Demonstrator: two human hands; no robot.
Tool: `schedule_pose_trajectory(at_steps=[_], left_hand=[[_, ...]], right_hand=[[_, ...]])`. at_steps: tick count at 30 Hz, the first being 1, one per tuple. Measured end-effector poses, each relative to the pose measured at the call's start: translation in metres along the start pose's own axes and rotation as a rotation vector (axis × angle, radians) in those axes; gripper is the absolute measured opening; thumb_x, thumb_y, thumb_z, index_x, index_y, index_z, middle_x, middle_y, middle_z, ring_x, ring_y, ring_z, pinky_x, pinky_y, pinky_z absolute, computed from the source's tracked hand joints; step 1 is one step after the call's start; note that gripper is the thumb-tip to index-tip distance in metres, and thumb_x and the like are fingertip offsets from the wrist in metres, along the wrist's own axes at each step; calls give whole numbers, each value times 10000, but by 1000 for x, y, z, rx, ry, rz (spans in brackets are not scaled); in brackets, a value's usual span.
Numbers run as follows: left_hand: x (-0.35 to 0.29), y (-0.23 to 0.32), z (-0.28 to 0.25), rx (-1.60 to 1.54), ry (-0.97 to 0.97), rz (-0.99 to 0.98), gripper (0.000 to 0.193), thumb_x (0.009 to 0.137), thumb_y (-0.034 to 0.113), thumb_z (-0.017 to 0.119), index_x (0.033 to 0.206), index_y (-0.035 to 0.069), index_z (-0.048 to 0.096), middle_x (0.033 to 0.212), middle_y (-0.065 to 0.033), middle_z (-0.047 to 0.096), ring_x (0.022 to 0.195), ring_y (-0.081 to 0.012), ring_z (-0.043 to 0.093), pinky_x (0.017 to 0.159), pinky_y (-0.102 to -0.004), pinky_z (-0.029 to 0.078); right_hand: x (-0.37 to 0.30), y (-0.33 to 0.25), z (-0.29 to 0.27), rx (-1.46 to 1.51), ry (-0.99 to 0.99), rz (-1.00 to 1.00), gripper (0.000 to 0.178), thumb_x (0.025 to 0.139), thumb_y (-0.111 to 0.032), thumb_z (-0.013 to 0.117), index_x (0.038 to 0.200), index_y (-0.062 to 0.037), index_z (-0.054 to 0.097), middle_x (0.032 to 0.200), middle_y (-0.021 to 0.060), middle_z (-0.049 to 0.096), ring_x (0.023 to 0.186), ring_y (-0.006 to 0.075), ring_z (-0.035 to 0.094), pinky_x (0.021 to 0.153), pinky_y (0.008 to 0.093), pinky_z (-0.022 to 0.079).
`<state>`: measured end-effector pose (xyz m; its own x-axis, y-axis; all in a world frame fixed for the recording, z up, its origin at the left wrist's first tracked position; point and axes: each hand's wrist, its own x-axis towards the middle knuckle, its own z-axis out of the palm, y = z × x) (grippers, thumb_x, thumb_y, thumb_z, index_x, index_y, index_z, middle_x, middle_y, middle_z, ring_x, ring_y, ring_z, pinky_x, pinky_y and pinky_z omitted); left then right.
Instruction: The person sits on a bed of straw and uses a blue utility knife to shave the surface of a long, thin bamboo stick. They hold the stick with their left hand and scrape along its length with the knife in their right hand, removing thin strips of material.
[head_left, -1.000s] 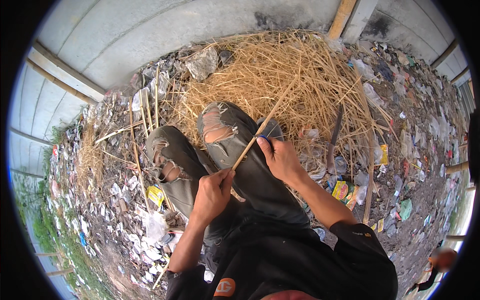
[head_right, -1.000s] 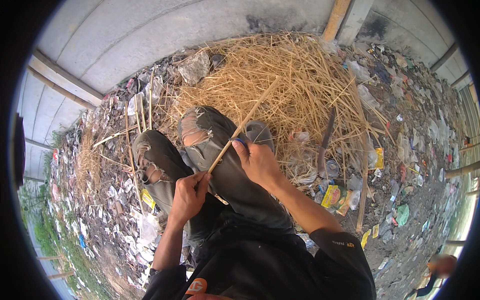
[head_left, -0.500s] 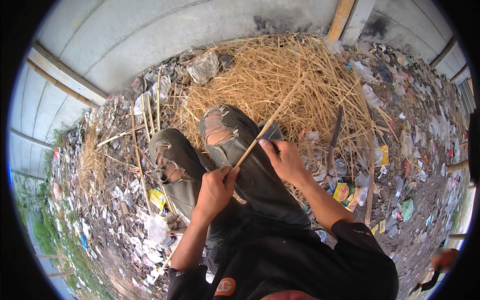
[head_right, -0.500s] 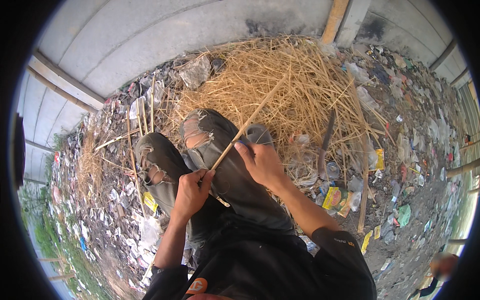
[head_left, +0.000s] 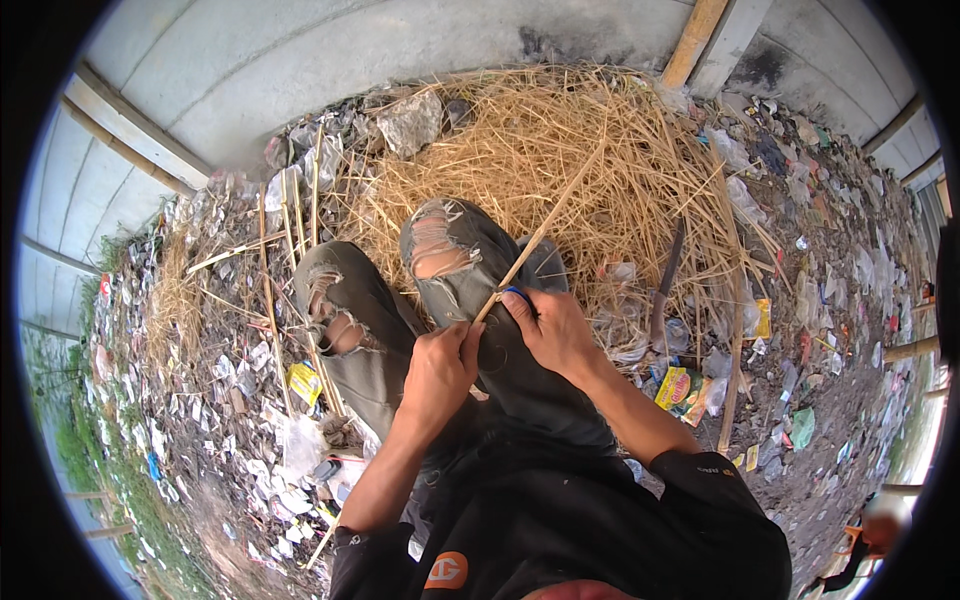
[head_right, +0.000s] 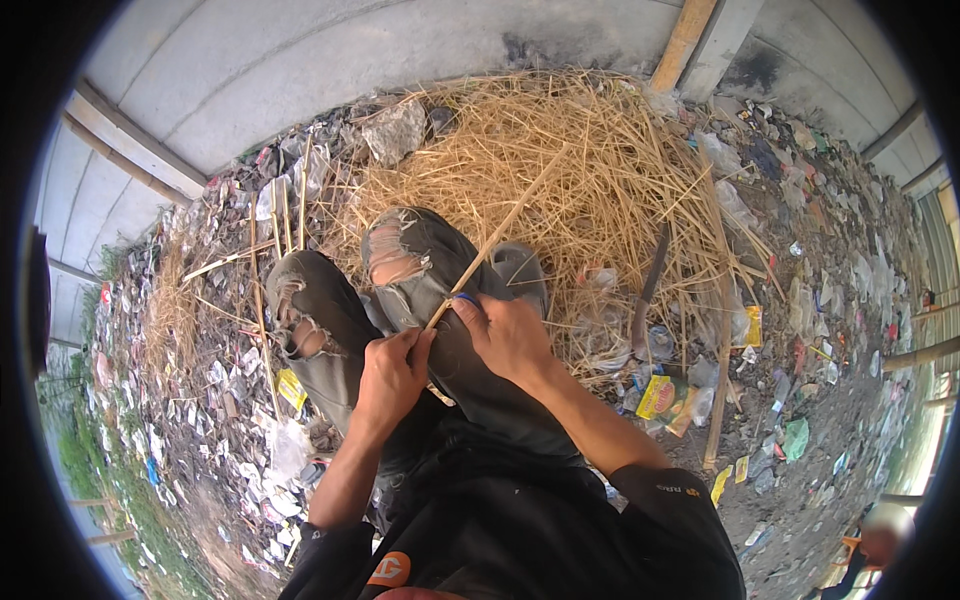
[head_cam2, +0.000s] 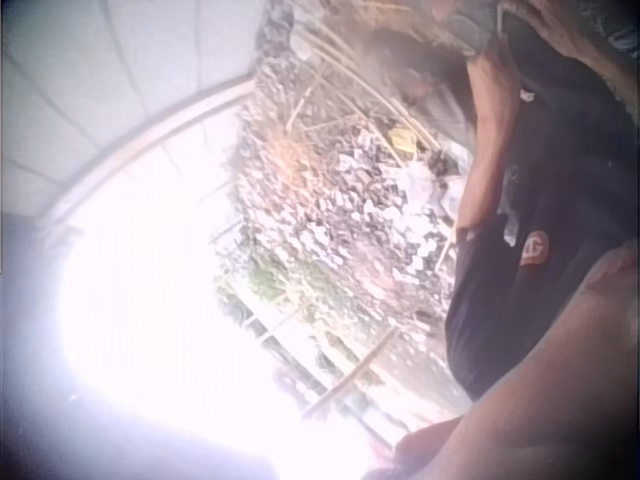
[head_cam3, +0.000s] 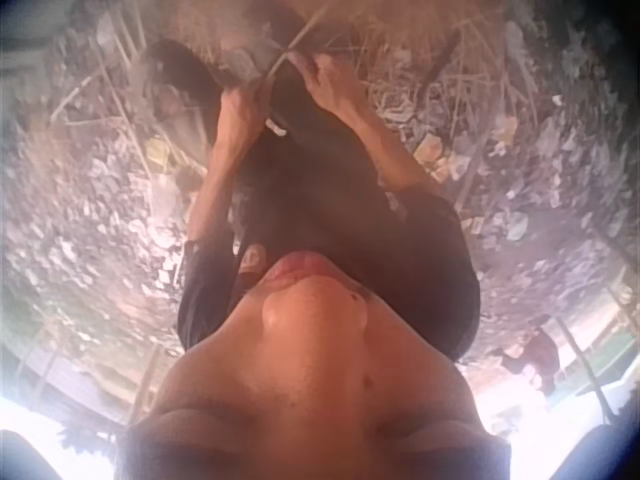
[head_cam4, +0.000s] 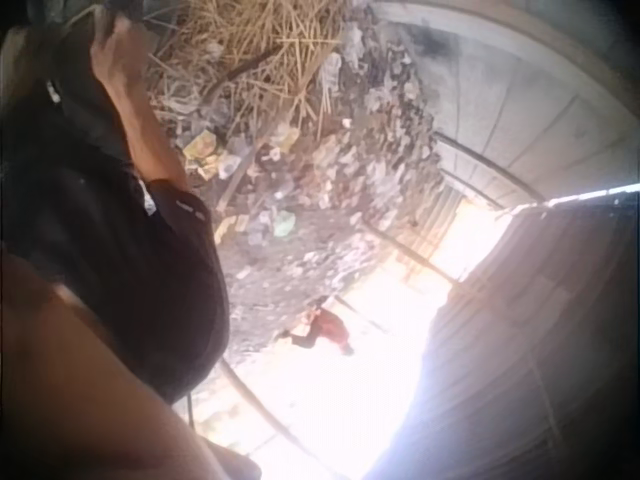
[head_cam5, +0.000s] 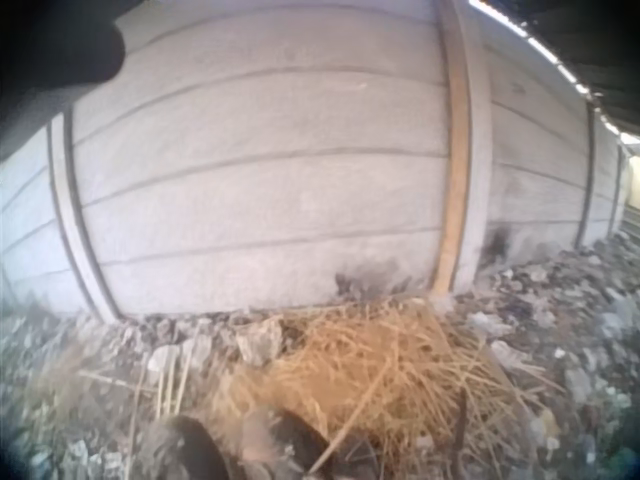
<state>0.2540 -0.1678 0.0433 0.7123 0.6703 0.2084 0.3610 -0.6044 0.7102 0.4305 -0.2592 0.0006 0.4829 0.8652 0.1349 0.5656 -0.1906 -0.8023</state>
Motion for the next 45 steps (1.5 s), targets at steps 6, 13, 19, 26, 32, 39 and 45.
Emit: schedule_pose_trajectory(at_steps=[6, 13, 19, 26, 32, 39, 45], left_hand=[[4, 5, 0, -79, 8, -12, 234, 992, 87, 675, 828, -80, 679, 692, -279, 617, 653, -466, 638, 588, -466, 479], [3, 4, -5, -97, -14, -51, 232, 993, 109, 688, 850, -73, 686, 688, -273, 612, 637, -455, 634, 578, -458, 475], [1, 7, -6, -57, -48, -61, 236, 1000, 133, 690, 863, -58, 672, 726, -263, 636, 682, -470, 635, 603, -495, 486], [-7, 3, 3, 61, -2, -39, 216, 1004, 151, 680, 895, -35, 685, 765, -233, 668, 702, -448, 662, 630, -510, 518], [-3, 1, 8, 38, 51, 18, 190, 982, 81, 694, 863, -67, 682, 722, -243, 638, 647, -438, 641, 604, -474, 491], [0, 2, 8, 7, 17, -11, 174, 976, 80, 697, 879, -64, 692, 739, -245, 650, 669, -448, 648, 617, -469, 494], [-4, 2, 7, -27, 73, 6, 167, 974, 93, 708, 904, -59, 713, 752, -240, 659, 680, -432, 660, 620, -454, 506]], right_hand=[[-1, -11, -8, -29, -91, -41, 552, 1068, -444, 568, 778, 10, 688, 617, 250, 607, 602, 452, 628, 574, 502, 481], [12, 1, -35, 273, -337, 193, 633, 1047, -525, 579, 751, 28, 671, 585, 221, 570, 577, 398, 590, 574, 452, 446], [22, -6, -39, -93, 145, 122, 524, 1068, -499, 548, 906, -43, 750, 609, 210, 628, 605, 410, 661, 559, 480, 486], [15, 4, -26, -106, 122, 67, 492, 1087, -433, 546, 910, -1, 701, 609, 220, 600, 594, 428, 627, 563, 477, 474], [3, 4, -6, 72, -47, 57, 531, 1083, -437, 555, 855, 27, 678, 623, 229, 583, 588, 425, 593, 570, 454, 458], [-2, 0, -13, -67, -211, -71, 548, 1063, -464, 580, 860, 28, 712, 627, 232, 595, 604, 442, 593, 583, 457, 462], [9, 5, -35, 211, -178, 71, 571, 1057, -525, 563, 981, 2, 770, 599, 181, 610, 567, 356, 627, 548, 430, 437]])
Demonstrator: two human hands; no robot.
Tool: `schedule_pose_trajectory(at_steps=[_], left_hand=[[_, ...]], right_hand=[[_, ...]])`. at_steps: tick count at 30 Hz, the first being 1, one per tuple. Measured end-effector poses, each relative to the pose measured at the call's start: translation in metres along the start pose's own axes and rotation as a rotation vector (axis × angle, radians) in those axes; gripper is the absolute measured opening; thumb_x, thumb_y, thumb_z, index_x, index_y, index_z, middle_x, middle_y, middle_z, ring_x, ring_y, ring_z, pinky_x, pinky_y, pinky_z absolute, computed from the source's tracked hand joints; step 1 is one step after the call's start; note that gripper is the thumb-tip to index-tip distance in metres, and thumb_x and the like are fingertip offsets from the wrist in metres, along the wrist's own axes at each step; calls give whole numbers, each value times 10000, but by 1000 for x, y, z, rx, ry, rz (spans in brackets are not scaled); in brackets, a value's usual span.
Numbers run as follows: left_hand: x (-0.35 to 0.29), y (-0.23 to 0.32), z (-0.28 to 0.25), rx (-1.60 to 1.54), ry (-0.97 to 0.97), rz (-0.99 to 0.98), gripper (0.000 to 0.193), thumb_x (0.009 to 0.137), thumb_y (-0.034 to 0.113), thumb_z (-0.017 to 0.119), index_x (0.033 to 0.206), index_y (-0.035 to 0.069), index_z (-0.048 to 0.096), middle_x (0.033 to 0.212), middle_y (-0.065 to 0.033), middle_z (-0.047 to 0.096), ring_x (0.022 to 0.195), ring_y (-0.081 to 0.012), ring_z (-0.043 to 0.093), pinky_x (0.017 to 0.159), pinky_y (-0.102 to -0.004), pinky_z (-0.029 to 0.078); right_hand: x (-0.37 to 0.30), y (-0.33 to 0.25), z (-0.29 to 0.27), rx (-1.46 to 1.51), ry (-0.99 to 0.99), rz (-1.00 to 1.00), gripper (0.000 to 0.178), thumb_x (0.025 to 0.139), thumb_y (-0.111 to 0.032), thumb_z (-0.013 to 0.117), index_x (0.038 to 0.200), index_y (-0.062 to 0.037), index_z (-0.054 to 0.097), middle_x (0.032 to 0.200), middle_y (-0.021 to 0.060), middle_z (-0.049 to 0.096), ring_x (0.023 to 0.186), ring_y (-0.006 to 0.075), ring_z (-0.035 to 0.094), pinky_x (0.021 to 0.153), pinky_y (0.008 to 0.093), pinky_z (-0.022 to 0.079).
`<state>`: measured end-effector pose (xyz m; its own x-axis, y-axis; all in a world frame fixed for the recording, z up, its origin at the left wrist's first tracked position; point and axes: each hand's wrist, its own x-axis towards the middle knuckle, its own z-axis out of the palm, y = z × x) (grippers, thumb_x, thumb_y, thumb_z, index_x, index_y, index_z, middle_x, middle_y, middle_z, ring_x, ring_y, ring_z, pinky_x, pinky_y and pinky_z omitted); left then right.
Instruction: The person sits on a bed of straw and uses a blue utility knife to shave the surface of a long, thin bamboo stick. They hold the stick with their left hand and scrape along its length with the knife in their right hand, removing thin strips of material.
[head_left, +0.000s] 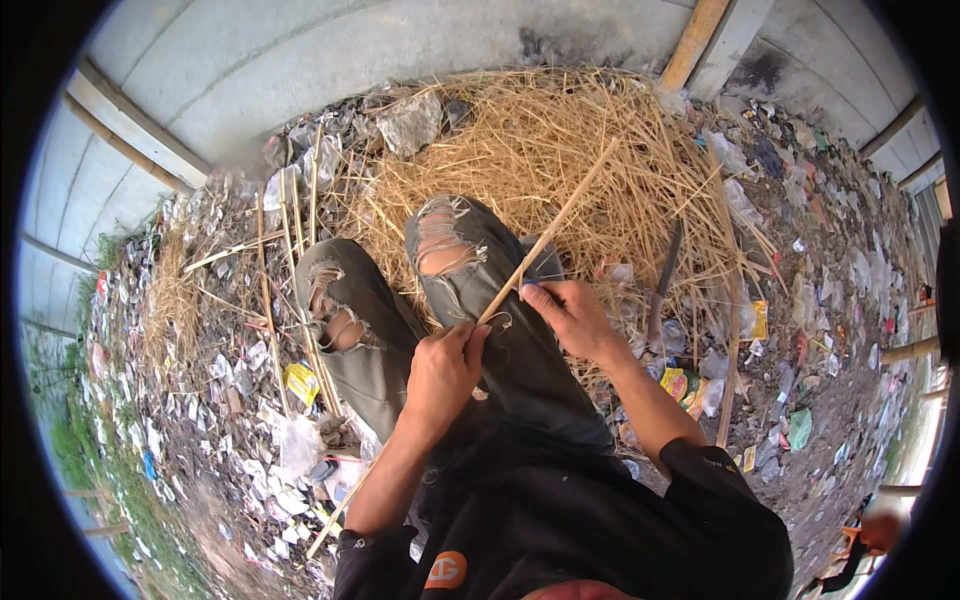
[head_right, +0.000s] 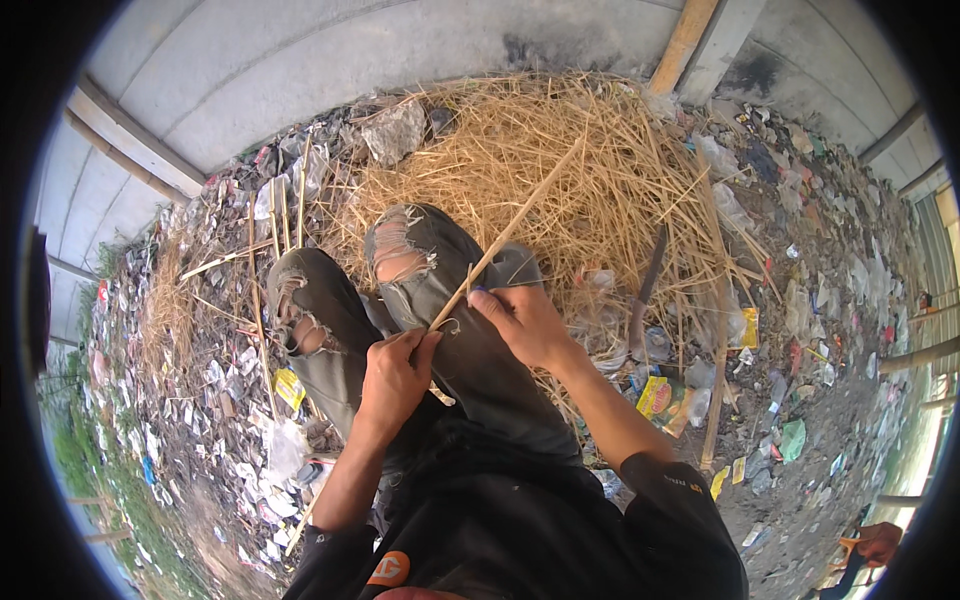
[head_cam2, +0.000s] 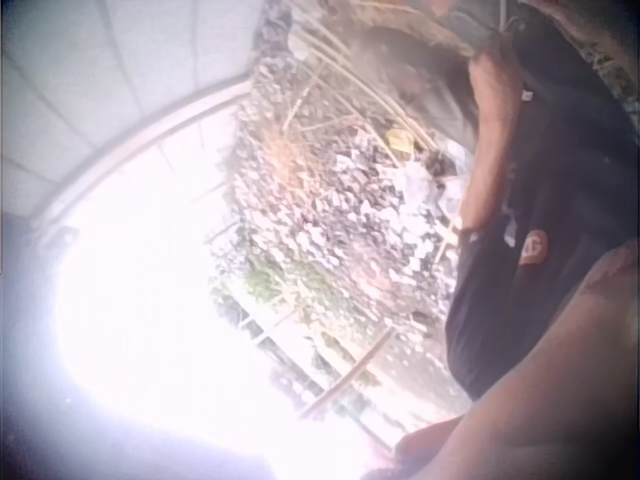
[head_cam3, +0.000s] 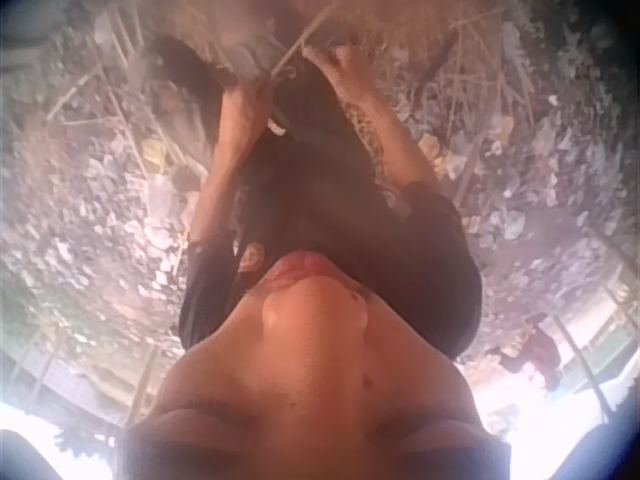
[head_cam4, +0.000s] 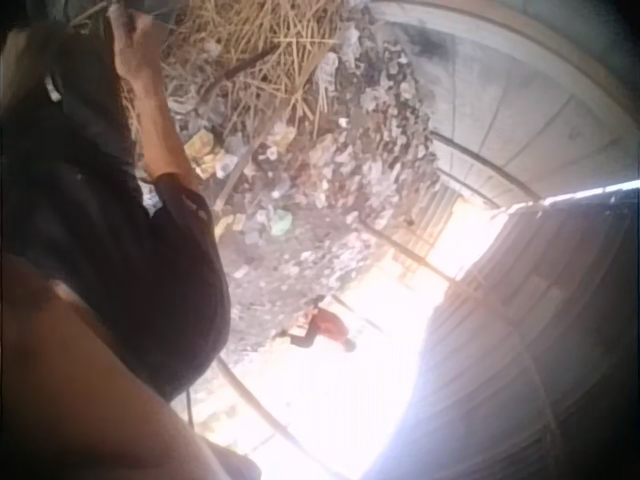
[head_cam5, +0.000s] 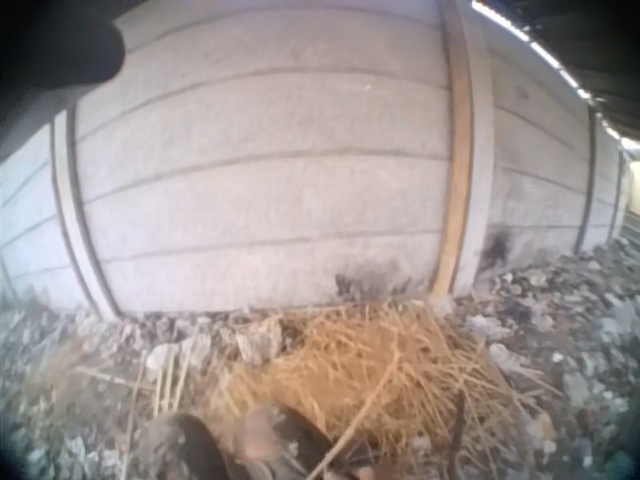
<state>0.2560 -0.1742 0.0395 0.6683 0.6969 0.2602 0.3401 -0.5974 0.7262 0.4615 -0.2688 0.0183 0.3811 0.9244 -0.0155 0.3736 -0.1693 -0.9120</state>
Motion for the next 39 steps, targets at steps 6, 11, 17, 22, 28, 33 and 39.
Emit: schedule_pose_trajectory(at_steps=[6, 11, 17, 22, 28, 33, 39], left_hand=[[-3, 2, 0, 122, -41, 1, 224, 1003, 171, 685, 874, -12, 676, 754, -209, 670, 664, -428, 664, 595, -493, 525], [-6, 1, 6, 181, -30, -5, 182, 989, 134, 692, 892, -19, 678, 757, -214, 662, 670, -429, 662, 601, -487, 518], [-4, 2, 5, 166, -37, -38, 156, 973, 113, 708, 901, -24, 690, 763, -216, 662, 687, -435, 661, 611, -482, 510], [-6, 3, 0, 123, -34, -30, 176, 979, 148, 707, 912, -14, 708, 774, -200, 675, 693, -425, 670, 618, -485, 521], [-7, -3, 2, 165, -15, 1, 211, 1005, 216, 687, 923, 23, 701, 768, -167, 680, 678, -410, 680, 597, -500, 534], [-9, 0, 4, 252, -15, 22, 216, 1013, 219, 677, 920, 24, 676, 752, -175, 670, 661, -416, 677, 574, -500, 539], [-5, 4, 6, 215, -27, -16, 172, 974, 137, 715, 899, -14, 680, 741, -201, 645, 679, -425, 660, 614, -483, 512]], right_hand=[[10, -12, -3, -348, 310, 57, 535, 1080, -470, 536, 909, -3, 733, 597, 215, 620, 588, 414, 663, 541, 495, 485], [-6, 3, 33, -314, 195, -78, 545, 1082, -447, 543, 827, 11, 692, 616, 249, 615, 605, 467, 644, 524, 502, 485], [-12, -6, 32, -288, 53, -116, 578, 1078, -461, 562, 790, 29, 670, 602, 225, 578, 563, 415, 614, 530, 460, 449], [5, -3, -6, 50, -363, 58, 659, 1074, -520, 542, 725, 29, 647, 534, 152, 493, 502, 265, 536, 549, 391, 425], [11, -19, -25, -255, 207, 78, 627, 1076, -523, 523, 788, 7, 695, 587, 199, 587, 579, 376, 639, 573, 458, 478], [14, 2, -8, -472, 314, -13, 587, 1080, -487, 523, 795, -2, 692, 616, 250, 620, 618, 466, 648, 599, 516, 516], [-10, -3, 33, -351, 83, -95, 475, 1073, -415, 573, 866, -11, 712, 682, 235, 637, 681, 461, 646, 586, 500, 487]])
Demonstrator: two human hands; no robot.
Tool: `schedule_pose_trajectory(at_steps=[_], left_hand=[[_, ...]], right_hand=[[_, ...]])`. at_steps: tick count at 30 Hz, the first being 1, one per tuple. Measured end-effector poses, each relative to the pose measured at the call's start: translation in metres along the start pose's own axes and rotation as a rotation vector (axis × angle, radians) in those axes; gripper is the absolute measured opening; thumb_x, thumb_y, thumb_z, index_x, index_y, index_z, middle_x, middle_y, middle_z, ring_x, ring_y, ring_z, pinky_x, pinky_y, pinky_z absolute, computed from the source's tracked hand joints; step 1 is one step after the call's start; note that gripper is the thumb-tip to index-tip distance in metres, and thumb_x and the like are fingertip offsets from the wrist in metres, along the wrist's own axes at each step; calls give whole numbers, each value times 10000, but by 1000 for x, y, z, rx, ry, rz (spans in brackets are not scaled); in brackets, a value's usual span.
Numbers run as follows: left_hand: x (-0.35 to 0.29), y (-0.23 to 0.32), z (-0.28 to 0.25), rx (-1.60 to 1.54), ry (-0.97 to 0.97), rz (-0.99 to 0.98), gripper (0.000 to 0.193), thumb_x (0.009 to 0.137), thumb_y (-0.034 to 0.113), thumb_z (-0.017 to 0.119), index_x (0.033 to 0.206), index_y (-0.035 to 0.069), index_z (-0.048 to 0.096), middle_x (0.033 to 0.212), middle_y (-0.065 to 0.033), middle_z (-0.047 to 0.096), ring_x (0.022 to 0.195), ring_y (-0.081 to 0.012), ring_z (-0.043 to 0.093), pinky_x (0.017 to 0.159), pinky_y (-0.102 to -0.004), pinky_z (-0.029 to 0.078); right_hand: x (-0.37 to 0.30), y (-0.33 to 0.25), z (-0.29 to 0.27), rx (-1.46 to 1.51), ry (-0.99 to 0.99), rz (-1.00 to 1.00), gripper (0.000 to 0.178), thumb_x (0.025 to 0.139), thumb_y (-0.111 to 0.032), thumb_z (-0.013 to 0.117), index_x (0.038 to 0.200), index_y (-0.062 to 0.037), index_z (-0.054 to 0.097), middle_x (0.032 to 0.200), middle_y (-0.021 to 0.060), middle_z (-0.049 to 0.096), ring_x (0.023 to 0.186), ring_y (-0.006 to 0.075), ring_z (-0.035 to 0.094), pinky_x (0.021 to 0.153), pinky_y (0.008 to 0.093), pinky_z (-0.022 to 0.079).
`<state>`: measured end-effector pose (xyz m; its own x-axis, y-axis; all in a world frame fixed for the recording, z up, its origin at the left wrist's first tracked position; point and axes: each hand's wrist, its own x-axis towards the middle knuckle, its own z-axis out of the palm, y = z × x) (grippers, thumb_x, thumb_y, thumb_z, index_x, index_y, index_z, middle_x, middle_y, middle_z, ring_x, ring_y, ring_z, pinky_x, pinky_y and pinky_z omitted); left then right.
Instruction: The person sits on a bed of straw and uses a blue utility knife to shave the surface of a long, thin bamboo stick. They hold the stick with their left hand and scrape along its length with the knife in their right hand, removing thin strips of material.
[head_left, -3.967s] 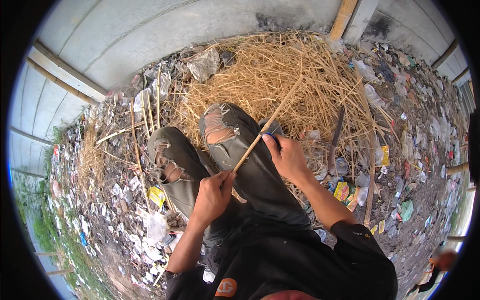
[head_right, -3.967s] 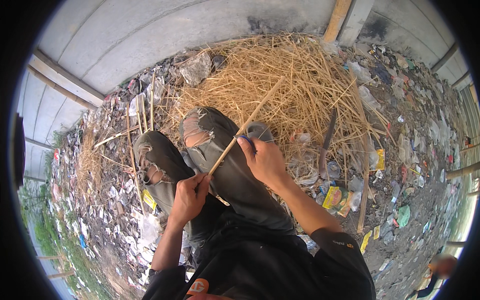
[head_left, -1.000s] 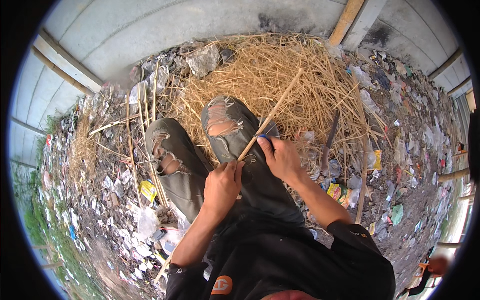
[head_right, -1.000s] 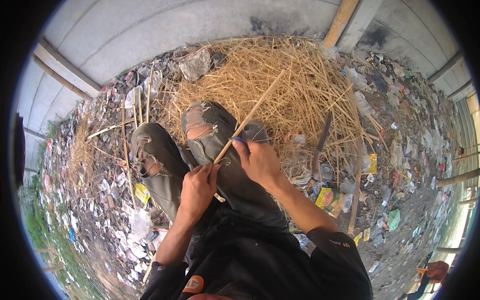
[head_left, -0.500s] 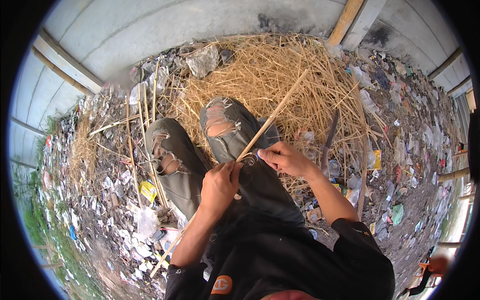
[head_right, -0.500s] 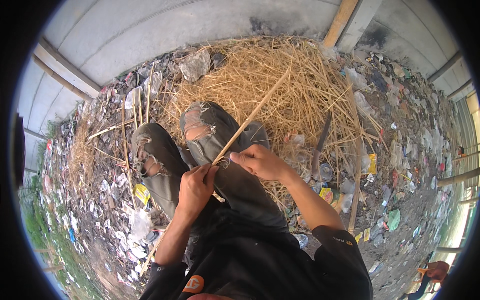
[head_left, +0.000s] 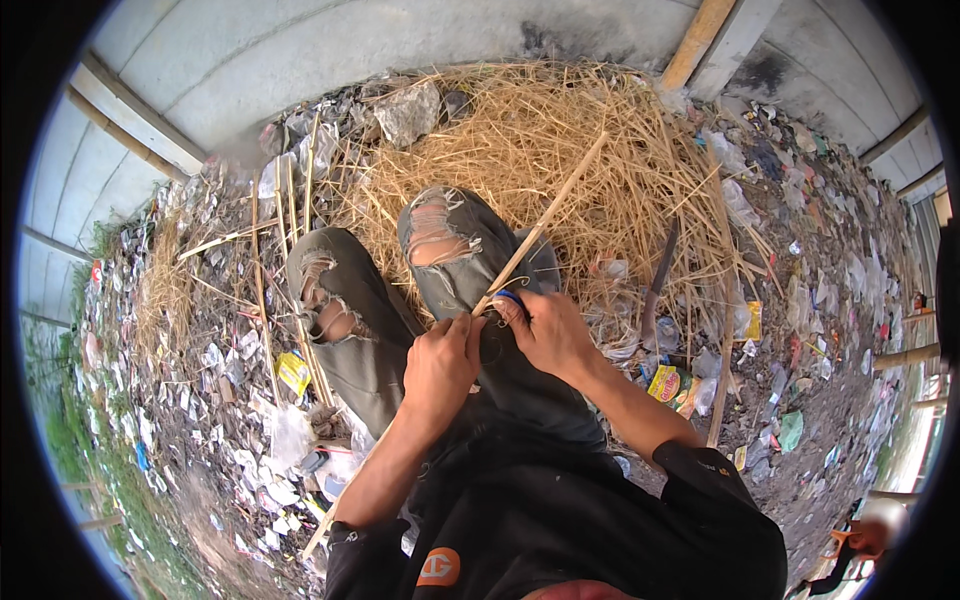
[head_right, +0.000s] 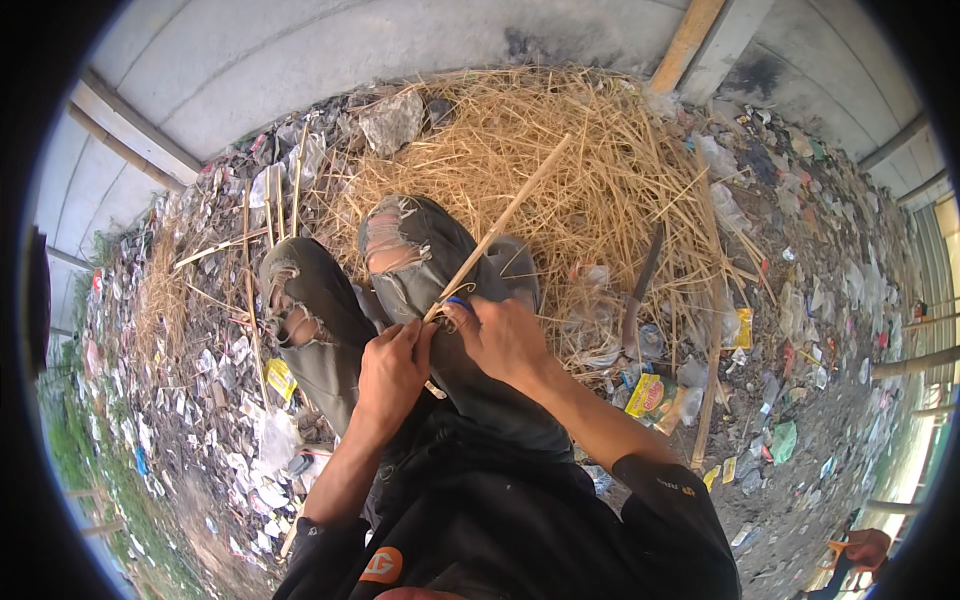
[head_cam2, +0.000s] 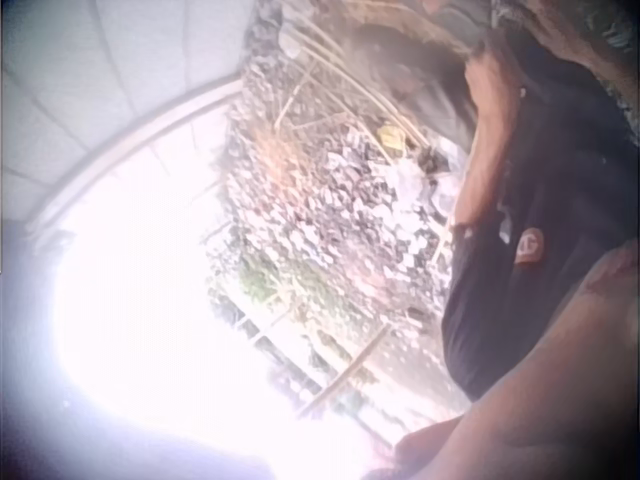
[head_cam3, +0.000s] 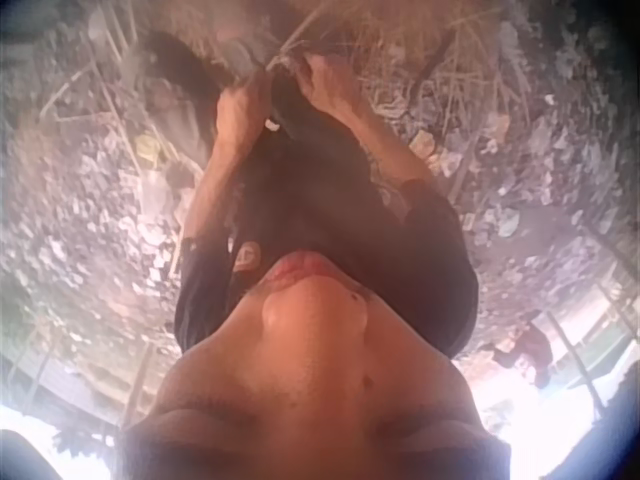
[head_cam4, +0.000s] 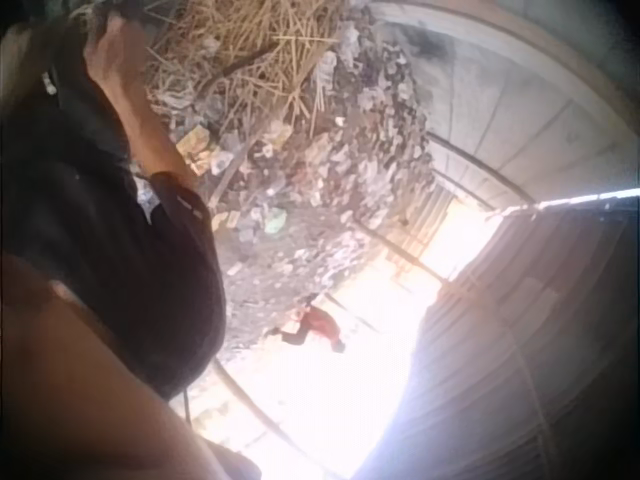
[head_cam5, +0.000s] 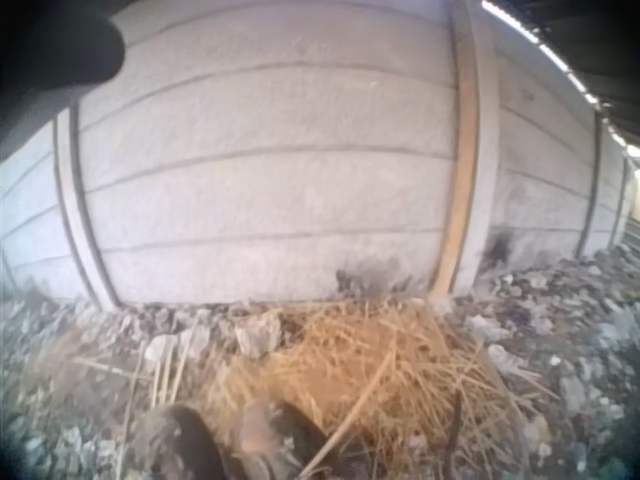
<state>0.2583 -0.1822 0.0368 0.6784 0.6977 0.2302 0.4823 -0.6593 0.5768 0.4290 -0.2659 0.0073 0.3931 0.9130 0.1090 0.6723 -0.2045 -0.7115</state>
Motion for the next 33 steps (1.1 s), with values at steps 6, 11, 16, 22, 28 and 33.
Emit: schedule_pose_trajectory(at_steps=[6, 11, 16, 22, 28, 33], left_hand=[[4, -2, -4, -143, 4, -9, 164, 954, 108, 727, 905, -48, 720, 763, -226, 674, 684, -423, 668, 626, -458, 516], [7, -2, -20, -245, -72, -50, 194, 945, 139, 748, 937, -55, 743, 808, -246, 702, 731, -439, 691, 667, -467, 541], [3, -2, -24, -221, -45, 16, 214, 940, 173, 762, 979, -37, 745, 797, -228, 695, 724, -438, 689, 663, -483, 540], [-1, 2, -25, -66, -126, 41, 261, 938, 172, 761, 1144, 16, 722, 795, -190, 681, 723, -413, 690, 640, -491, 531], [-25, -10, -41, -229, -87, 0, 387, 946, 138, 745, 1329, 112, 693, 806, -151, 665, 709, -383, 688, 620, -480, 535], [-41, -35, -46, -12, -132, 38, 379, 965, 105, 705, 1343, 138, 695, 817, -152, 657, 696, -375, 683, 615, -479, 537]], right_hand=[[6, -5, -16, 287, -169, -7, 484, 1074, -430, 585, 893, -1, 715, 562, 156, 515, 493, 265, 553, 518, 420, 425], [14, 20, -41, 711, -570, 152, 523, 1076, -434, 593, 759, -22, 645, 543, 0, 425, 512, 105, 398, 501, 350, 328], [8, 1, -40, 499, -87, 78, 493, 1006, -446, 700, 725, -47, 627, 576, -65, 429, 554, 44, 346, 505, 310, 286], [9, -27, -27, 431, -62, 10, 296, 938, -259, 809, 802, -4, 743, 578, -4, 545, 558, 56, 459, 503, 308, 360], [27, 5, -50, 585, 226, 92, 233, 982, -201, 758, 868, 1, 745, 605, -26, 579, 571, 60, 471, 532, 288, 374], [29, 10, -66, 304, 267, -52, 257, 974, -219, 757, 855, 1, 696, 602, 36, 585, 531, 118, 492, 517, 314, 395]])
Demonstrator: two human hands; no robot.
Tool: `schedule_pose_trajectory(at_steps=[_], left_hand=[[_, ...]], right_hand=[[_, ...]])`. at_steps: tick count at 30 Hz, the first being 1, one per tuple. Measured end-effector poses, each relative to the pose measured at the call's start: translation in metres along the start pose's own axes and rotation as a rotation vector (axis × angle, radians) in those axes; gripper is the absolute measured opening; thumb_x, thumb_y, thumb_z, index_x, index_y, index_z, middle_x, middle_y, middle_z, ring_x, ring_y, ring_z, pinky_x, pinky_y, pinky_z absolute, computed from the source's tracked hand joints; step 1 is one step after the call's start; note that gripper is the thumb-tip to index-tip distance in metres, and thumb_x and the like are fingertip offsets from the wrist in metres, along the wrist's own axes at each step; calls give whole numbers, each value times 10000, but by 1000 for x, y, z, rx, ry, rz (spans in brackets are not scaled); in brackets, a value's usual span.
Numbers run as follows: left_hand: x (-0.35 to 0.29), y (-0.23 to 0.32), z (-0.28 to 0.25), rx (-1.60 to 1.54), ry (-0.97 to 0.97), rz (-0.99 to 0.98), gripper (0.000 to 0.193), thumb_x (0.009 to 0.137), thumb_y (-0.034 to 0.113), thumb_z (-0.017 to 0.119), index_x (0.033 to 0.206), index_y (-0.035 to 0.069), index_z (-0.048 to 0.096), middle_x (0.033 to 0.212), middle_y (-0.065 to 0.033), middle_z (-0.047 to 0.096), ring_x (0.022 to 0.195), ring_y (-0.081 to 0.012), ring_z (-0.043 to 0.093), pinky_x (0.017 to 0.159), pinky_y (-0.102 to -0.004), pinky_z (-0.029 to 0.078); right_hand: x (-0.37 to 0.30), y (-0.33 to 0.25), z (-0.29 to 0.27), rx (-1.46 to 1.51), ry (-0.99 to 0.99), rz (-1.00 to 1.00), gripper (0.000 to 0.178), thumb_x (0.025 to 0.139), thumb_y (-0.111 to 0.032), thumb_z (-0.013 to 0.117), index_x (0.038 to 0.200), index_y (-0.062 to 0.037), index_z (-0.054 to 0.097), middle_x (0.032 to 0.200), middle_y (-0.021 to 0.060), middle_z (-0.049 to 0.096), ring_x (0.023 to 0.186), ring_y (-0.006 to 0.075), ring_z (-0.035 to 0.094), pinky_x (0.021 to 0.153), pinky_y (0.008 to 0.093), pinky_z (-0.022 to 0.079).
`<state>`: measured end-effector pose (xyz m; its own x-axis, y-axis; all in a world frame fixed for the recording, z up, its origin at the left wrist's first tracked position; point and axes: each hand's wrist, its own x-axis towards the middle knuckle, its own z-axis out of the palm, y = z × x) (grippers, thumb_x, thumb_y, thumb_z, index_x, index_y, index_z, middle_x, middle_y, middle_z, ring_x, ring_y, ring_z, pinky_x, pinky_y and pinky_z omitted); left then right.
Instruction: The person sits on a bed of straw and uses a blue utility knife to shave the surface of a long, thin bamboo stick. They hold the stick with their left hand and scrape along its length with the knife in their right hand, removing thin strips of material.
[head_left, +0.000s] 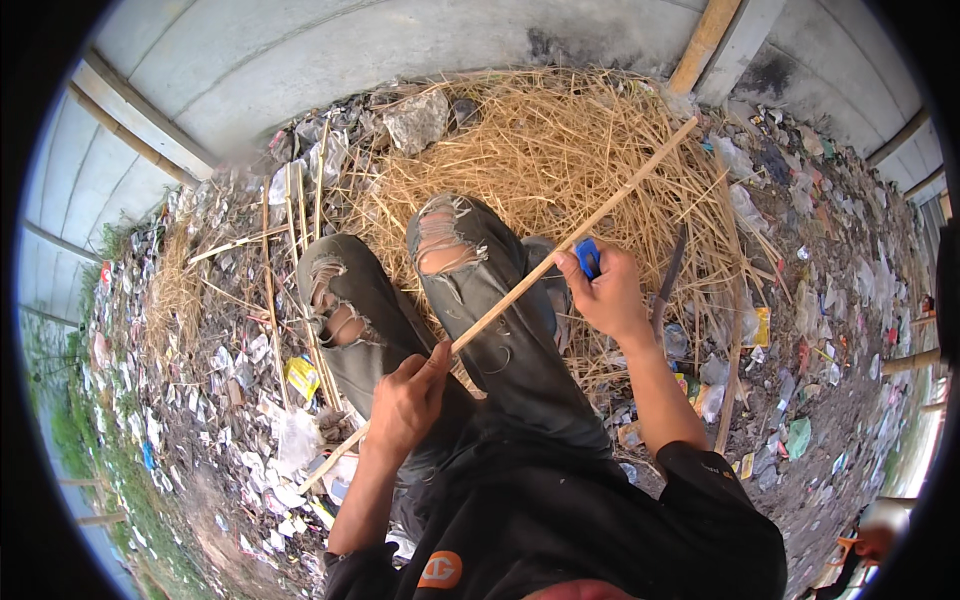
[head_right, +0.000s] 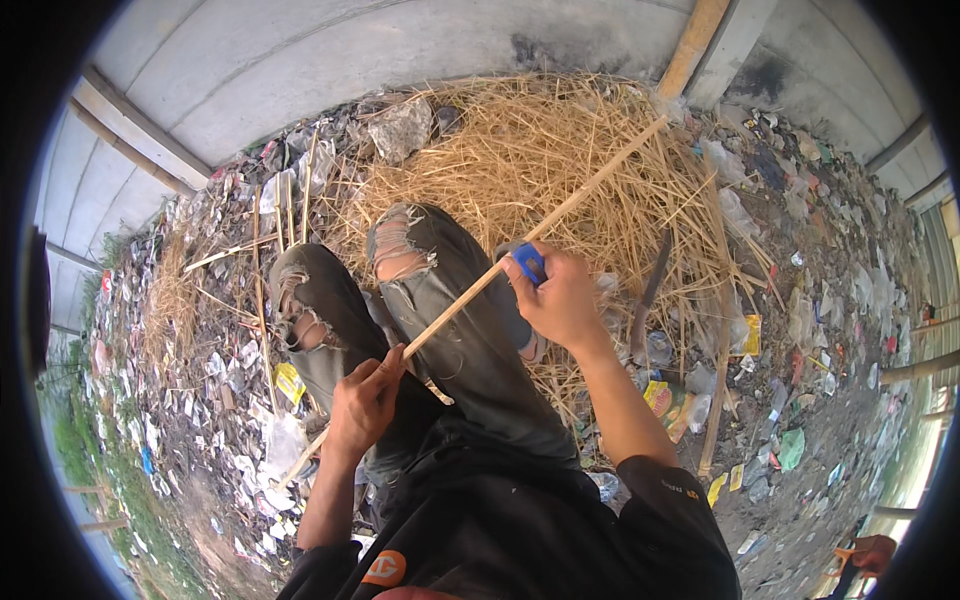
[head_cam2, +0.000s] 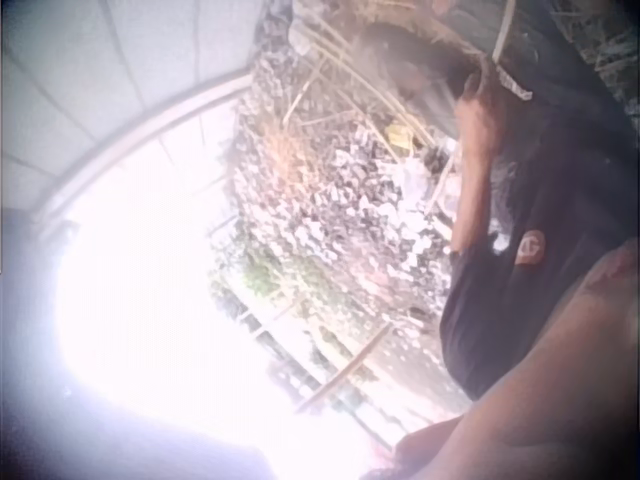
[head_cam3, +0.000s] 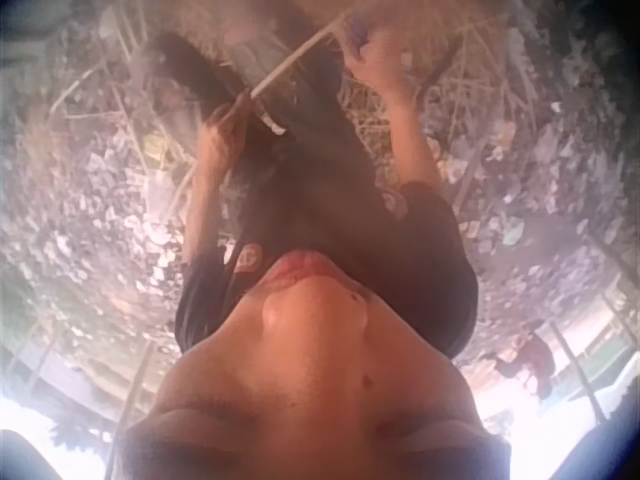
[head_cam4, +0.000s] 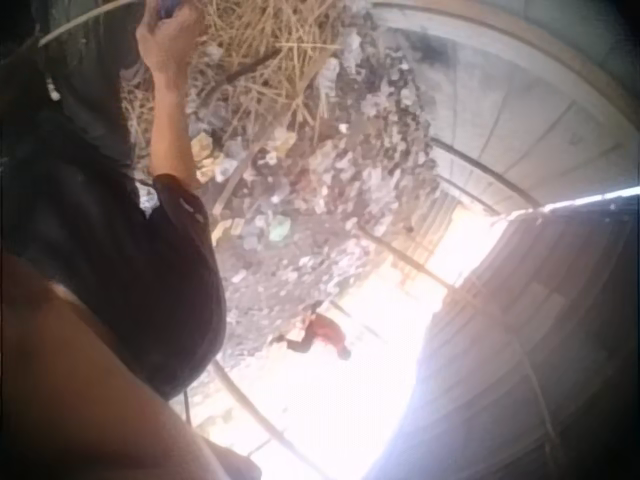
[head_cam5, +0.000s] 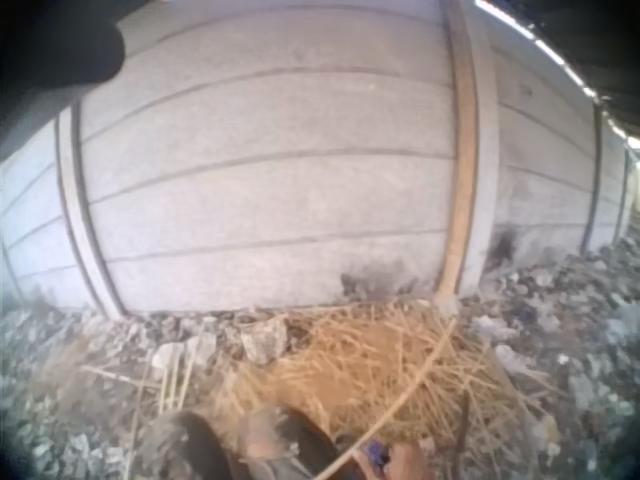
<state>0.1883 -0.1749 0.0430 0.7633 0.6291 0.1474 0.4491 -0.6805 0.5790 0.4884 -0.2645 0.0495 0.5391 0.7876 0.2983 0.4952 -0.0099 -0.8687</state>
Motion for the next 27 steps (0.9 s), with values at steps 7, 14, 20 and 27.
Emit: schedule_pose_trajectory(at_steps=[7, 14, 20, 27], left_hand=[[21, 13, 7, -105, 45, 2, 277, 988, 75, 661, 1256, 14, 697, 837, -200, 677, 726, -412, 687, 643, -493, 540], [12, 6, -7, -180, 36, -9, 206, 977, 54, 682, 1154, -48, 703, 812, -224, 681, 711, -407, 685, 637, -454, 536], [14, 5, -5, -174, 22, -6, 205, 968, 44, 695, 1150, -49, 708, 793, -221, 670, 672, -397, 671, 616, -431, 521], [15, 7, -9, -222, -7, -61, 185, 961, 17, 695, 1124, -68, 715, 801, -240, 675, 681, -391, 680, 624, -415, 521]], right_hand=[[-31, -37, 16, 165, -540, -111, 124, 911, -142, 787, 847, -48, 738, 599, 41, 585, 532, 166, 555, 548, 301, 429], [8, 20, -41, -265, 278, 131, 445, 1052, -438, 634, 928, -17, 713, 675, 129, 680, 568, 301, 643, 571, 410, 473], [18, 47, -29, -422, 94, 274, 484, 1075, -472, 567, 957, -30, 725, 666, 189, 642, 603, 400, 627, 575, 475, 470], [25, 48, -8, -361, 46, 212, 487, 1078, -472, 559, 986, -31, 746, 638, 192, 637, 601, 414, 636, 573, 489, 485]])
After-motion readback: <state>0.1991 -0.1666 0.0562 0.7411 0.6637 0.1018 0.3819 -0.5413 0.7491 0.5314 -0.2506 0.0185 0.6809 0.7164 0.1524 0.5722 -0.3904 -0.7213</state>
